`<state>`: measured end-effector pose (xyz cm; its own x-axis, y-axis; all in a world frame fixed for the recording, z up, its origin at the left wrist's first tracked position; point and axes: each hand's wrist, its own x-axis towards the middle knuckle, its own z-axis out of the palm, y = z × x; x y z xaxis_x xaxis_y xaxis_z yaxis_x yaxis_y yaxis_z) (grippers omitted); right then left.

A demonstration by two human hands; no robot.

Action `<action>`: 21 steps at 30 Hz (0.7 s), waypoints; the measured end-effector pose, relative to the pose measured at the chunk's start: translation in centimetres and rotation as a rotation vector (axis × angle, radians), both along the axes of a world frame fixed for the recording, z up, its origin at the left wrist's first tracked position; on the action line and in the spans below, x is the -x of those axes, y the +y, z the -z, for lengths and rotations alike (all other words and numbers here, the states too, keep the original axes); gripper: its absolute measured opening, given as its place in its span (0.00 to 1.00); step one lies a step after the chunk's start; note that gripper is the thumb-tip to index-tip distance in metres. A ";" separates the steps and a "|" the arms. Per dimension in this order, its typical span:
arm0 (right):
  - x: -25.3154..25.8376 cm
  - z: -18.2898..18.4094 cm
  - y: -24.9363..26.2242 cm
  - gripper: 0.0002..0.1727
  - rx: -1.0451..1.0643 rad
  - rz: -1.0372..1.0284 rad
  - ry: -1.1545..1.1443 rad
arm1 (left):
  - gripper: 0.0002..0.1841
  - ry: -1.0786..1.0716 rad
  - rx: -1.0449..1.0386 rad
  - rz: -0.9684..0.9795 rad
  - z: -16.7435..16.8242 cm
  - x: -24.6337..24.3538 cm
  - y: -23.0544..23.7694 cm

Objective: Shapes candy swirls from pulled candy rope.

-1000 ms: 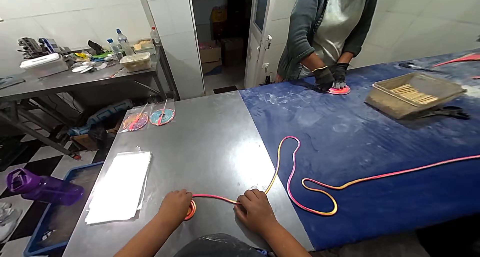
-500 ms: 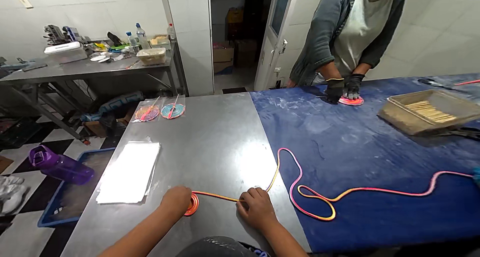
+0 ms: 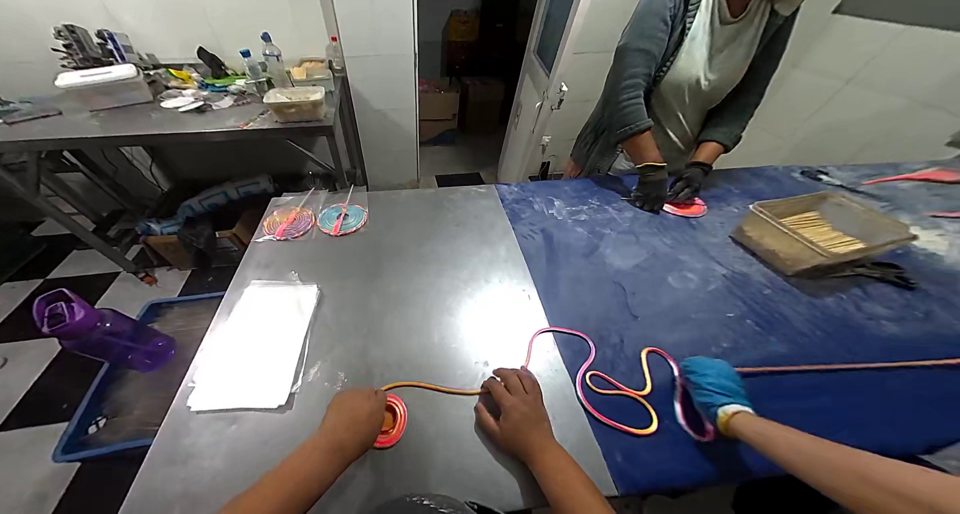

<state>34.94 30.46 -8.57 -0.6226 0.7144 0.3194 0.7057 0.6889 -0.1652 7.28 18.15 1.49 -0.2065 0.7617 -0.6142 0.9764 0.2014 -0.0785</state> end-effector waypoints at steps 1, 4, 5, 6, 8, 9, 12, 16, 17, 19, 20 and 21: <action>0.0 -0.2 -0.1 0.29 -0.010 0.015 0.008 | 0.20 0.000 0.036 -0.032 -0.3 0.3 0.0; 0.0 0.2 -0.3 0.31 -0.102 0.082 0.066 | 0.20 -0.093 -0.120 0.066 -0.7 1.5 -0.9; -0.1 0.3 -0.5 0.30 -0.114 0.112 0.078 | 0.16 -0.163 -0.242 0.157 0.0 1.8 -1.4; -0.2 0.3 -0.7 0.30 -0.117 0.147 0.081 | 0.13 -0.228 -0.345 0.255 1.0 1.9 -1.8; -0.4 0.1 -1.1 0.29 -0.111 0.231 0.077 | 0.15 -0.274 -0.309 0.309 1.4 1.2 -1.7; -0.5 0.1 -1.4 0.29 -0.105 0.270 0.068 | 0.15 -0.229 -0.234 0.261 0.8 0.4 -1.4; -0.9 0.2 -2.9 0.28 -0.104 0.324 0.044 | 0.13 -0.032 0.056 0.048 -1.2 -1.1 0.4; -1.4 0.2 -3.9 0.27 -0.109 0.320 0.061 | 0.18 -0.032 -0.035 0.002 -2.4 0.3 1.4; -1.5 0.2 -4.1 0.27 -0.100 0.320 0.067 | 0.15 -0.092 -0.140 0.086 -1.7 0.7 1.1; -1.8 0.3 -4.1 0.26 -0.069 0.295 0.077 | 0.15 -0.196 -0.228 0.214 0.2 0.9 0.5; -2.0 0.4 -4.0 0.27 -0.049 0.270 0.084 | 0.15 -0.188 -0.204 0.207 0.5 0.5 0.3; -2.2 0.5 -3.9 0.27 -0.031 0.240 0.092 | 0.14 -0.137 -0.141 0.151 0.2 -0.2 0.4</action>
